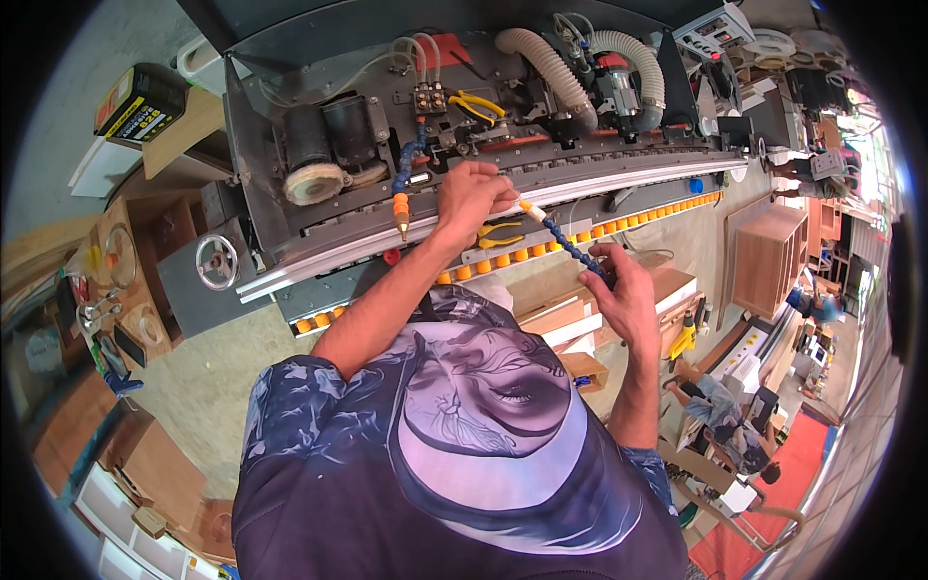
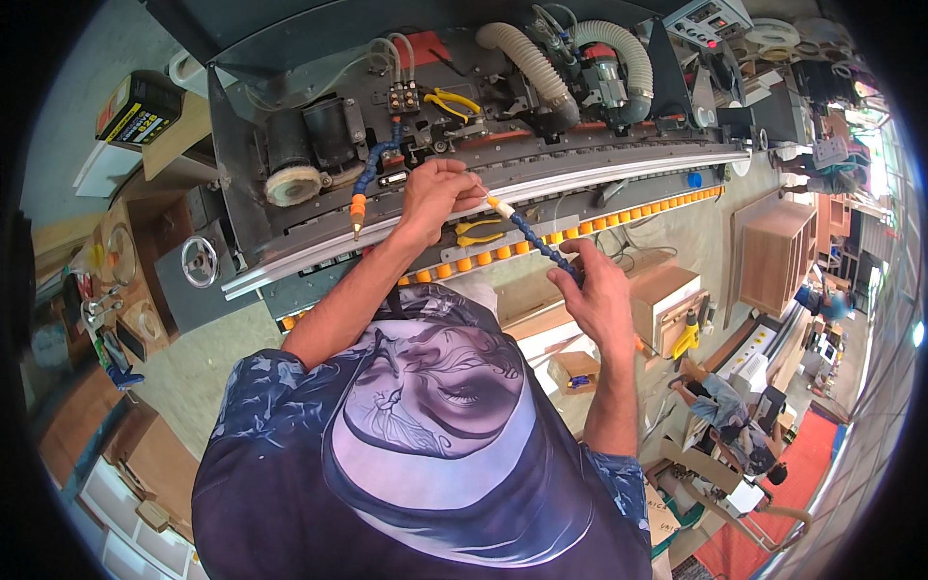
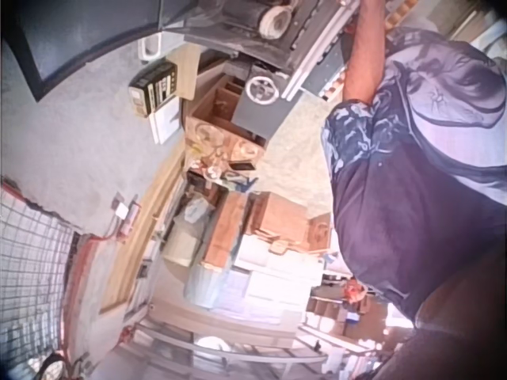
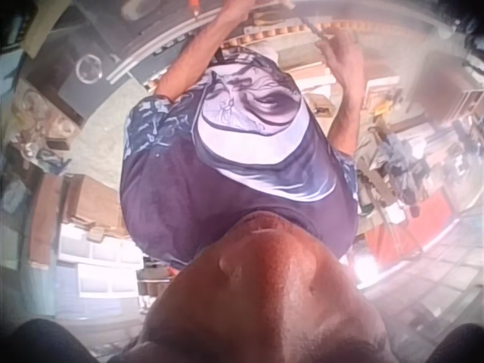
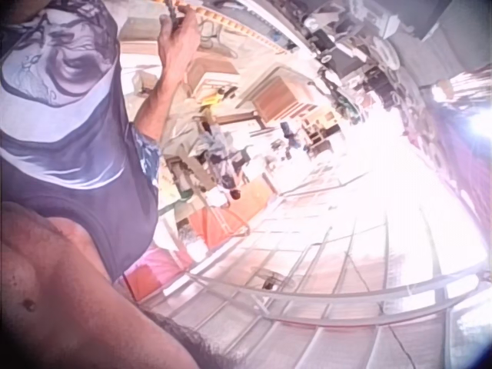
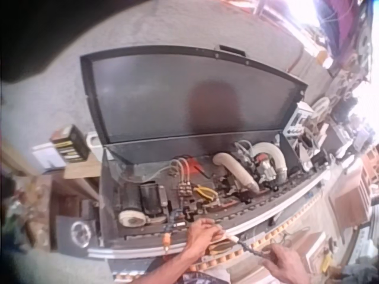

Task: The person assembles a braided pneumatic hose by inserting orange plastic connectors into the ends and attaching the hose to a machine's air manifold. The person uses pliers to secure the connections and adjusts the hose routing along the machine.

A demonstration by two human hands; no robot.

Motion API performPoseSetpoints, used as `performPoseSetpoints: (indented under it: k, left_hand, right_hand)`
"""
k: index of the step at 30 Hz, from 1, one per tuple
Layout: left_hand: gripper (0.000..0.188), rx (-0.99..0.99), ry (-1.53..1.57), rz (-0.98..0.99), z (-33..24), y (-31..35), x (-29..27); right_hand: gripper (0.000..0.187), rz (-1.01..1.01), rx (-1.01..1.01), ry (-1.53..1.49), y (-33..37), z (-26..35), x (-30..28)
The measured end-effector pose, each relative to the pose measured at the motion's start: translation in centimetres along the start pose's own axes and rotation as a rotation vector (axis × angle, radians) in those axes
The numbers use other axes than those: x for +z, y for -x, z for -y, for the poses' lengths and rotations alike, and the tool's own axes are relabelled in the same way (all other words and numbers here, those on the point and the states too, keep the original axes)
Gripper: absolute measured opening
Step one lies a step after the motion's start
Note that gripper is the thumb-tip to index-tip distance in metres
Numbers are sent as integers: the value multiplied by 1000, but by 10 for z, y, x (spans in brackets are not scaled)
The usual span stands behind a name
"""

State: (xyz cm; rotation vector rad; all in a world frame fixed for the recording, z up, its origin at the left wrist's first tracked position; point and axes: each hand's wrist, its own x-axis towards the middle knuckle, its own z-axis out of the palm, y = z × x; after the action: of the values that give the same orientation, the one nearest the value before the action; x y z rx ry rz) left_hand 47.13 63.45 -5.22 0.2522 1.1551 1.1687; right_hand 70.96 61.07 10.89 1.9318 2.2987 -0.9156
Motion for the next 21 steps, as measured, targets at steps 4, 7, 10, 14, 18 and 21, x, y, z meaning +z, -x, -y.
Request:
performPoseSetpoints:
  k: [4, 7, 10, 14, 18, 21]
  left_hand:
    - [40, -5, -23, 1, -4, -4, -1]
    - [46, -11, -36, 8, -7, -5, -2]
    - [54, -22, -63, 13, -11, -2, -1]
    - [62, -63, -41, 7, -12, 1, 3]
    - [57, -169, 132, -38, -24, 1, 1]
    - [43, -216, 323, -43, -14, -14, -9]
  right_hand:
    - [26, -42, -3, -28, -6, -4, 14]
    - [23, 10, 41, -55, -9, 1, 9]
    - [22, 39, 75, -129, -13, 0, 11]
    - [22, 49, 47, -147, -21, 3, 17]
    - [21, 72, 38, -174, -26, 0, 16]
    - [23, 101, 72, -203, -28, 3, 14]
